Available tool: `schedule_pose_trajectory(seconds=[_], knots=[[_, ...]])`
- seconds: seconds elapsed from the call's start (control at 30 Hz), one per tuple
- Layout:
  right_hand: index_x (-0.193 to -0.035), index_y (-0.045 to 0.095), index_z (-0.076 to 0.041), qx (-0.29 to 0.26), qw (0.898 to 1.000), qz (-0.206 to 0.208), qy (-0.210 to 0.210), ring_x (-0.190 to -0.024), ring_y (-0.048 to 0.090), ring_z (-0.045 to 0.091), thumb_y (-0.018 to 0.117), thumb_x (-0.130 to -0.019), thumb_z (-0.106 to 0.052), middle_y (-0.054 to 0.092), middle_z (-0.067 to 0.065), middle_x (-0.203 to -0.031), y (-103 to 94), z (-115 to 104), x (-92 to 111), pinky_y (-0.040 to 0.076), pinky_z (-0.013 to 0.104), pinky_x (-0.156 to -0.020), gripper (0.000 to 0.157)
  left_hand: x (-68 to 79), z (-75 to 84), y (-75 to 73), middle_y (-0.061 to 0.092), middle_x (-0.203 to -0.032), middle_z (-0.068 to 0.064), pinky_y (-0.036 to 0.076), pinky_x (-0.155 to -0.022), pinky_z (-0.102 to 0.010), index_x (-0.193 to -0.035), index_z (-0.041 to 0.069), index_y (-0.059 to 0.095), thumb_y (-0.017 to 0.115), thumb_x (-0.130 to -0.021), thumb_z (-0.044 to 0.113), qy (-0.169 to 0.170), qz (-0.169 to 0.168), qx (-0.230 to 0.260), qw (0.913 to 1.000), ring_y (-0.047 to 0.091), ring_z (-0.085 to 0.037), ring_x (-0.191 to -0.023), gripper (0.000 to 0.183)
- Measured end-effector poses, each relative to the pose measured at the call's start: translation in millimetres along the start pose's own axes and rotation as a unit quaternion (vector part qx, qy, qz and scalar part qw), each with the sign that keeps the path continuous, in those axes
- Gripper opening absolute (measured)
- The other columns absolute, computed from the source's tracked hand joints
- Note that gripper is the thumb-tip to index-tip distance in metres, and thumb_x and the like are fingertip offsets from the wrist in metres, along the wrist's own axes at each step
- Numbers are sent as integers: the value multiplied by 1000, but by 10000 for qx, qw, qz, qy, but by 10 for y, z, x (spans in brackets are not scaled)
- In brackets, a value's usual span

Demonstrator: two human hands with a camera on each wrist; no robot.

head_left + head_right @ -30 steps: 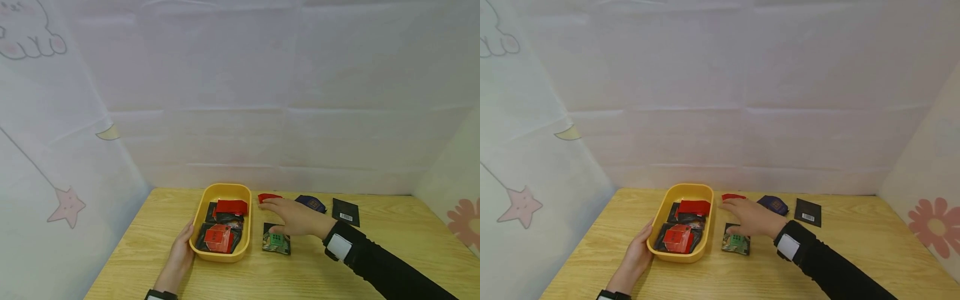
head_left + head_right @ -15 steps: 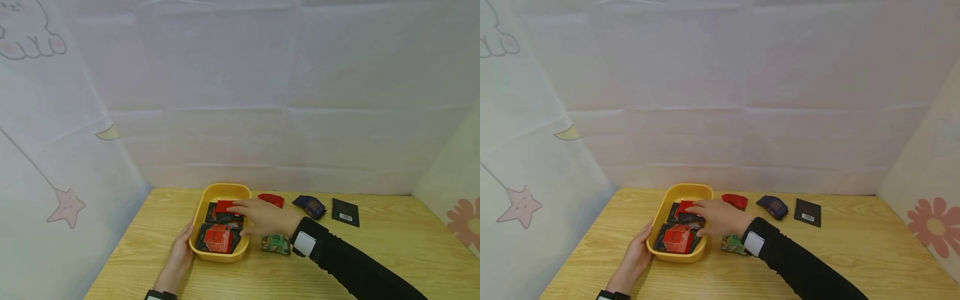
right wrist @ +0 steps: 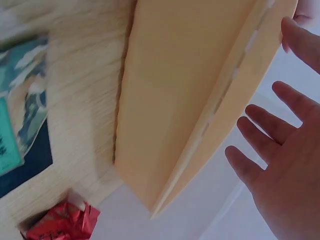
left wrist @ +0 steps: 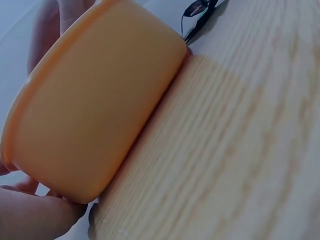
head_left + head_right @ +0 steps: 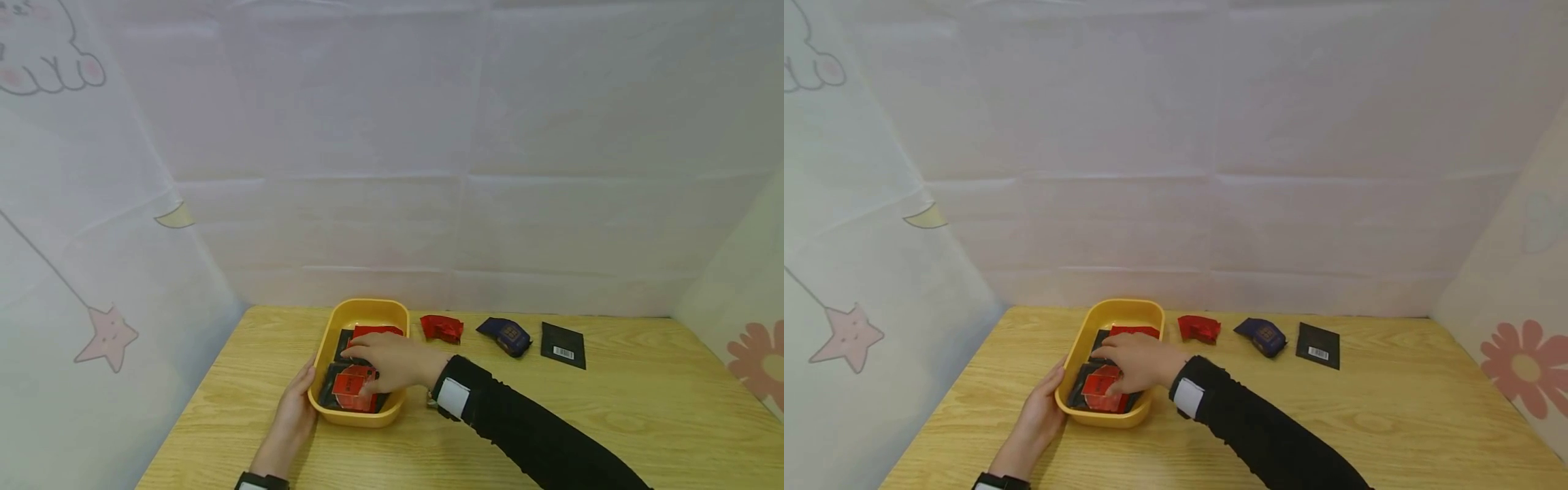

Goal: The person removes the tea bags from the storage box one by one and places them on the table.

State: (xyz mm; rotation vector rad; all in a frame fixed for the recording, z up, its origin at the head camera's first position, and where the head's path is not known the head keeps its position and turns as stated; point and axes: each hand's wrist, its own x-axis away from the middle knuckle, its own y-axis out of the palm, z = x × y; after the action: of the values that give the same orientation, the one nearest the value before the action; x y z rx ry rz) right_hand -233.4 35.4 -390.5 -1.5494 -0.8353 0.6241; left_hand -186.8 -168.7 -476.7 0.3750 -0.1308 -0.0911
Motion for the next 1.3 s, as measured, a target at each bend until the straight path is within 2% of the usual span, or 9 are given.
schedule_pose_trajectory(seconds=[0.17, 0.4, 0.6, 0.83, 1.3], knots=[[-141, 43, -25, -95, 9996, -259, 33, -133, 40, 22, 65, -80, -50, 45, 5, -148, 75, -99, -100, 38, 44, -112, 70, 4, 8, 3, -4, -160, -19, -1, -122, -50, -151, 0, 1, 22, -104, 22, 17, -105, -30, 9999, -1, -30, -144, 55], [-140, 44, -25, 176, 9992, -370, 38, -132, 40, 18, 64, -79, -51, 48, 1, -145, 197, -196, -211, 39, 42, -112, 69, 18, 17, 4, -2, -160, -19, 0, -122, -51, -151, 1, 3, 22, -105, 23, 23, -142, -16, 9999, 1, -30, -144, 55], [-138, 48, -24, 218, 9989, -390, 143, -128, 45, 16, 66, -79, -47, 52, -1, -141, 233, -222, -243, 43, 40, -108, 66, 16, -3, 17, -2, -160, -19, 0, -121, -52, -151, 1, 3, 24, -104, 25, -12, -142, -101, 9998, 1, -31, -144, 57], [-135, 51, -27, 288, 9980, -529, 208, -125, 48, 15, 70, -77, -35, 54, -1, -139, 267, -248, -240, 44, 38, -106, 62, 11, -13, 27, -3, -160, -21, 0, -121, -52, -151, -1, 2, 25, -104, 26, -20, -147, -99, 9998, 1, -32, -144, 58], [-132, 54, -27, 356, 9989, -310, 67, -122, 50, 15, 72, -75, -32, 56, -1, -135, 314, -251, -255, 45, 36, -107, 60, 16, 15, 8, -4, -160, -19, 1, -122, -50, -151, 2, 1, 25, -104, 25, -120, -123, -35, 9998, 0, -30, -144, 57]])
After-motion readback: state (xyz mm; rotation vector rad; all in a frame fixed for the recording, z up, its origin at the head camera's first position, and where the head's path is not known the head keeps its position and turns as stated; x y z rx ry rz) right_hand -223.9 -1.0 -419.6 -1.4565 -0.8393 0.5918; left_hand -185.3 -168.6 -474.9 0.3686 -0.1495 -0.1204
